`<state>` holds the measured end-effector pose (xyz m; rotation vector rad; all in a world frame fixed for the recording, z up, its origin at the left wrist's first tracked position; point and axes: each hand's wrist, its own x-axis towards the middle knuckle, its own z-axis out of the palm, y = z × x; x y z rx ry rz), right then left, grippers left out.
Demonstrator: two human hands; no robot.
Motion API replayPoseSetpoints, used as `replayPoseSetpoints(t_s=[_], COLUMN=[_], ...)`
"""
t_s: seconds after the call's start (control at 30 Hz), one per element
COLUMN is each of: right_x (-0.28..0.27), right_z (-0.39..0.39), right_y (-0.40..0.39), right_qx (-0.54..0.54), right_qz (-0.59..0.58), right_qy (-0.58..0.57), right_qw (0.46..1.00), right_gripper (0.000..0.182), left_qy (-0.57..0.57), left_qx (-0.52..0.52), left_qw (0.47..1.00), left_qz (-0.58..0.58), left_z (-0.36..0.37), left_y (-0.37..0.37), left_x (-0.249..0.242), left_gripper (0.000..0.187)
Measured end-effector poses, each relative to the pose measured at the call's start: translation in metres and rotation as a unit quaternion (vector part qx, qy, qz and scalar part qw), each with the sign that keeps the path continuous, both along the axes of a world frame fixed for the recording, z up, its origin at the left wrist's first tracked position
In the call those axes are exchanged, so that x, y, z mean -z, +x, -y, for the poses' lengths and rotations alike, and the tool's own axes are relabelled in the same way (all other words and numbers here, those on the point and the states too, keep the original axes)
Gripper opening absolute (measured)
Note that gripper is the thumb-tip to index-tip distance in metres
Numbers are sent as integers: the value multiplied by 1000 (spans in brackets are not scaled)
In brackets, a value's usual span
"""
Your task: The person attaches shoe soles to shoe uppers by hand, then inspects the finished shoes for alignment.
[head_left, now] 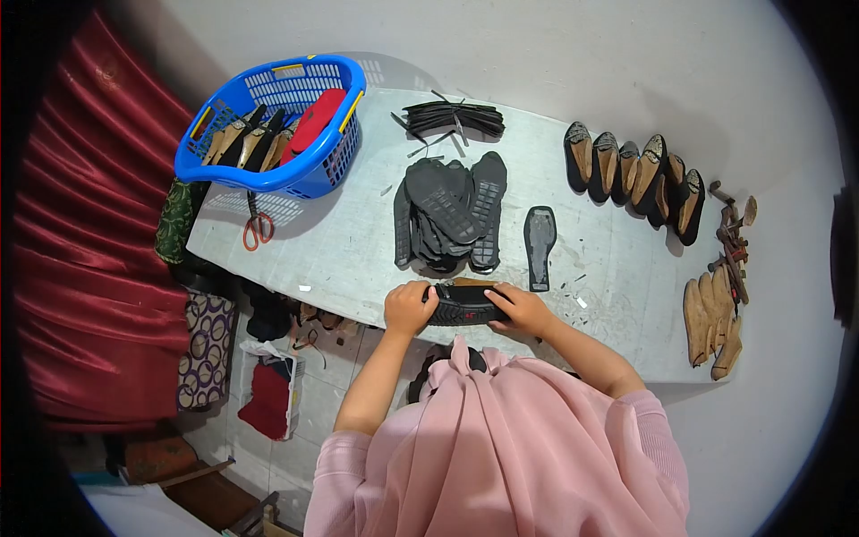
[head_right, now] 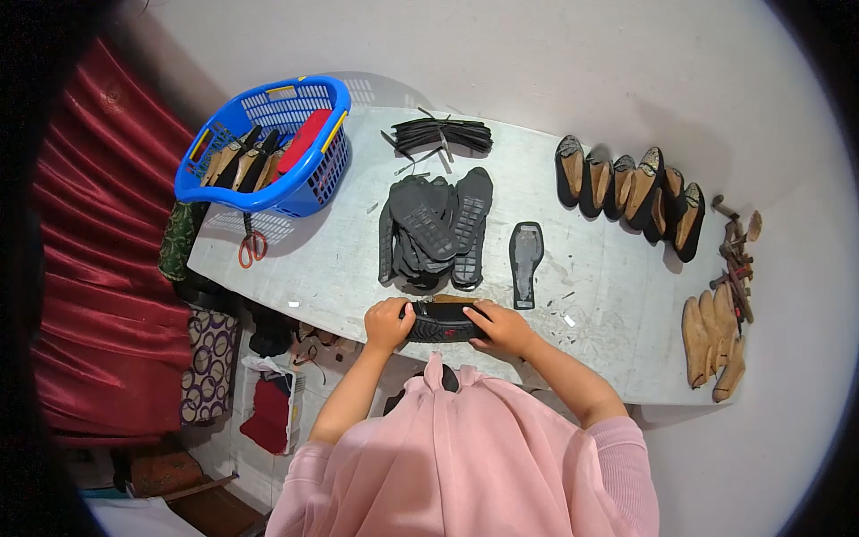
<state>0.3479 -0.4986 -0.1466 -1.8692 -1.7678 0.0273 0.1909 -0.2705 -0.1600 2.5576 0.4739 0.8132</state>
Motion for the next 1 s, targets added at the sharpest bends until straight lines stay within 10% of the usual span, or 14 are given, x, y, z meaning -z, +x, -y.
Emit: replayPoseSetpoints(t_s=[0.4, 0.53, 0.67, 1.0], right_x=[-32, -3, 3, -24], right_z=[-31, -35, -37, -38], right_y=[-9, -11, -10, 0], right_qx=[84, 128, 129, 74], right_qz=[20, 37, 1, -290], right_qy=[-238, -37, -108, -247], right_qw=[967, 990, 986, 922], right_gripper=[63, 72, 69, 95], left_qy=[24, 38, 32, 133], left_qx=[4, -8, -10, 130], left_qw=[1000, 999, 999, 982], left_qz=[-3, -22, 5, 35], left_z=[0, 0, -6, -11], left_y=[0, 2, 8, 32], left_x=[-3, -2, 1, -78], left_gripper=[13, 18, 17, 16])
